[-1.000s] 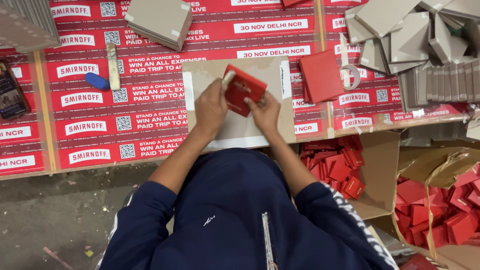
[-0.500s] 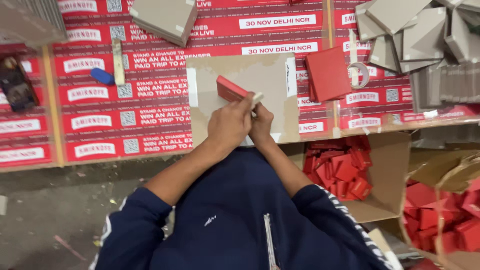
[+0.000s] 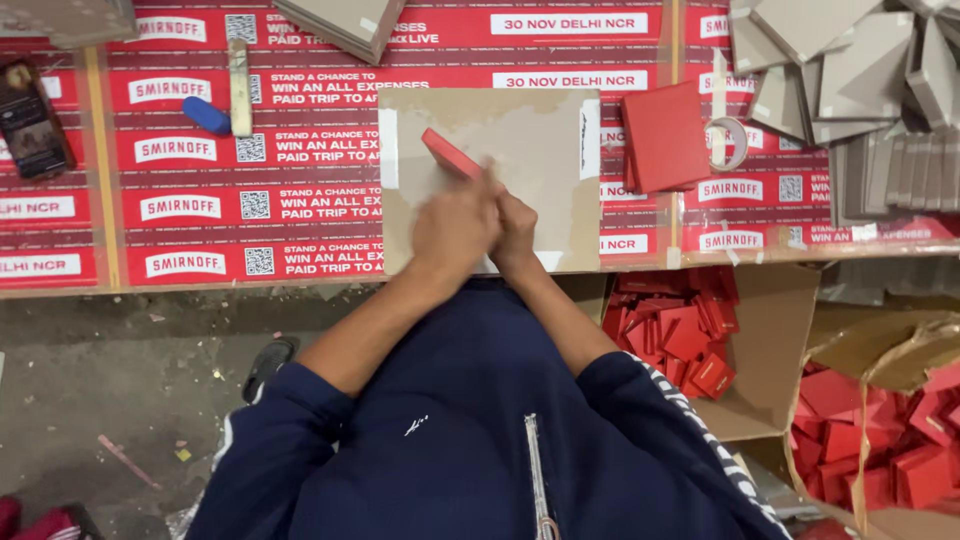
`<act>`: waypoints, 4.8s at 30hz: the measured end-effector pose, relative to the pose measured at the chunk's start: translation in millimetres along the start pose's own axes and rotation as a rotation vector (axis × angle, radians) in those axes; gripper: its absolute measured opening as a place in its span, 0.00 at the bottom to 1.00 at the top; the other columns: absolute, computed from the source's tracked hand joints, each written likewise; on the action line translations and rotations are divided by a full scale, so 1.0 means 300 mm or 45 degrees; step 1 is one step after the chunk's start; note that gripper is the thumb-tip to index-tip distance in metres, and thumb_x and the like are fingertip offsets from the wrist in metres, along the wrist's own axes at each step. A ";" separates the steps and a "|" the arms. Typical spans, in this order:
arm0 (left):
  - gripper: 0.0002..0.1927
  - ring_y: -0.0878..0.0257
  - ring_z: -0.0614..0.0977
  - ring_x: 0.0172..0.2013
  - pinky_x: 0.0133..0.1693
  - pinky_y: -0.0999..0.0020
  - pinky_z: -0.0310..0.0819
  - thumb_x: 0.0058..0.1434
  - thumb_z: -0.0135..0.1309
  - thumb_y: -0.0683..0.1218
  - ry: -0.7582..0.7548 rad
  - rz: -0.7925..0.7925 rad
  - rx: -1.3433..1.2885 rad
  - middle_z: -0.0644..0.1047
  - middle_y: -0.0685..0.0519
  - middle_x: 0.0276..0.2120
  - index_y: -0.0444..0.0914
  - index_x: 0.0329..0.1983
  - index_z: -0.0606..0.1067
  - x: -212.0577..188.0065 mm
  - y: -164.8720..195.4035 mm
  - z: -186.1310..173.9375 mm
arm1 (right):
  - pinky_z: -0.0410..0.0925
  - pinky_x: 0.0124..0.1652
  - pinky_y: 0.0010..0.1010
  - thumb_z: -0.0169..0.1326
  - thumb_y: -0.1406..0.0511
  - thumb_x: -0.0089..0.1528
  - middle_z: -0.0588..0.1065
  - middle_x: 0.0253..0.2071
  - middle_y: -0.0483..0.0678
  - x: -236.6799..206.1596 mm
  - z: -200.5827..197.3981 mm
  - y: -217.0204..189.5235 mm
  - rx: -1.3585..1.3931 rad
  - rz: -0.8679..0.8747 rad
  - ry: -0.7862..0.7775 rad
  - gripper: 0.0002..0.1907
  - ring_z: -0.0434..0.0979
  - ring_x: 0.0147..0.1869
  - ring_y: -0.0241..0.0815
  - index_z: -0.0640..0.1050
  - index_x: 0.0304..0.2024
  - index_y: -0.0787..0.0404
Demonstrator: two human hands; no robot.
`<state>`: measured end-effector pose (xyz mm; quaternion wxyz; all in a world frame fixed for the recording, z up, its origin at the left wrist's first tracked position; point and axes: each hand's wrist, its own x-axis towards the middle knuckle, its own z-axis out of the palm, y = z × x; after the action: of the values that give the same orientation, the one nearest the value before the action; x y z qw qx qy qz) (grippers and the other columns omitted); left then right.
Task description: The person repeatedly picks red books from a pile, places them on a table, and applies a white label to the cover using a small white tool. The person then places the labeled book into a cardboard box. This process is repeated multiple times.
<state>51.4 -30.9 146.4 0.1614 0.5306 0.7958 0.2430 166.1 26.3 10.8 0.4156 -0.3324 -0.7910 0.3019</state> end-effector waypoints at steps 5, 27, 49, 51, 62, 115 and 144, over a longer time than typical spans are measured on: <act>0.25 0.40 0.83 0.30 0.31 0.44 0.75 0.65 0.49 0.51 0.055 -0.111 0.059 0.81 0.40 0.32 0.39 0.64 0.72 0.027 -0.010 -0.050 | 0.74 0.35 0.35 0.56 0.74 0.64 0.79 0.35 0.55 -0.011 0.026 -0.002 -0.001 -0.036 0.154 0.12 0.82 0.34 0.48 0.81 0.50 0.66; 0.09 0.50 0.72 0.45 0.48 0.53 0.62 0.62 0.55 0.42 0.070 0.782 -0.106 0.70 0.47 0.39 0.42 0.43 0.82 0.278 -0.362 0.212 | 0.77 0.31 0.28 0.48 0.62 0.71 0.81 0.37 0.51 0.226 -0.113 0.164 0.889 1.459 -0.513 0.13 0.83 0.30 0.39 0.76 0.45 0.66; 0.21 0.45 0.75 0.43 0.44 0.51 0.68 0.48 0.53 0.35 0.028 0.473 -0.171 0.73 0.44 0.36 0.33 0.47 0.79 -0.201 -0.241 0.394 | 0.77 0.30 0.31 0.44 0.65 0.73 0.80 0.38 0.55 0.172 -0.018 0.128 1.052 1.295 -0.059 0.15 0.83 0.32 0.42 0.75 0.50 0.73; 0.14 0.44 0.76 0.44 0.46 0.51 0.69 0.52 0.53 0.35 0.048 0.300 -0.311 0.73 0.43 0.37 0.34 0.43 0.78 -0.191 -0.251 0.380 | 0.79 0.31 0.32 0.43 0.65 0.72 0.81 0.38 0.55 0.177 -0.020 0.118 1.033 1.323 -0.065 0.15 0.84 0.32 0.42 0.75 0.50 0.72; 0.15 0.46 0.74 0.40 0.40 0.51 0.67 0.60 0.53 0.36 0.489 0.065 -0.144 0.73 0.43 0.34 0.34 0.49 0.82 0.162 -0.345 0.188 | 0.80 0.43 0.42 0.43 0.60 0.71 0.80 0.49 0.57 0.199 -0.047 0.100 1.045 1.267 -0.256 0.19 0.85 0.46 0.50 0.73 0.54 0.70; 0.31 0.38 0.80 0.39 0.33 0.49 0.76 0.54 0.59 0.51 1.009 -0.769 0.447 0.75 0.30 0.44 0.24 0.53 0.72 0.318 -0.982 -0.188 | 0.70 0.29 0.24 0.56 0.60 0.67 0.83 0.30 0.51 -0.343 -0.392 0.042 -0.182 1.338 -0.351 0.16 0.79 0.27 0.36 0.81 0.36 0.69; 0.26 0.62 0.86 0.35 0.40 0.67 0.81 0.47 0.73 0.44 -0.270 -0.077 -0.916 0.85 0.46 0.37 0.33 0.49 0.81 0.068 -0.280 0.057 | 0.72 0.57 0.31 0.59 0.73 0.61 0.77 0.54 0.52 0.100 -0.104 -0.032 0.860 0.734 -0.574 0.26 0.77 0.57 0.37 0.71 0.62 0.72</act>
<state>-12.1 -35.3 85.3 0.4258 0.4386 0.6538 0.4458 177.3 50.1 46.3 0.2185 -0.3107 -0.5951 0.7082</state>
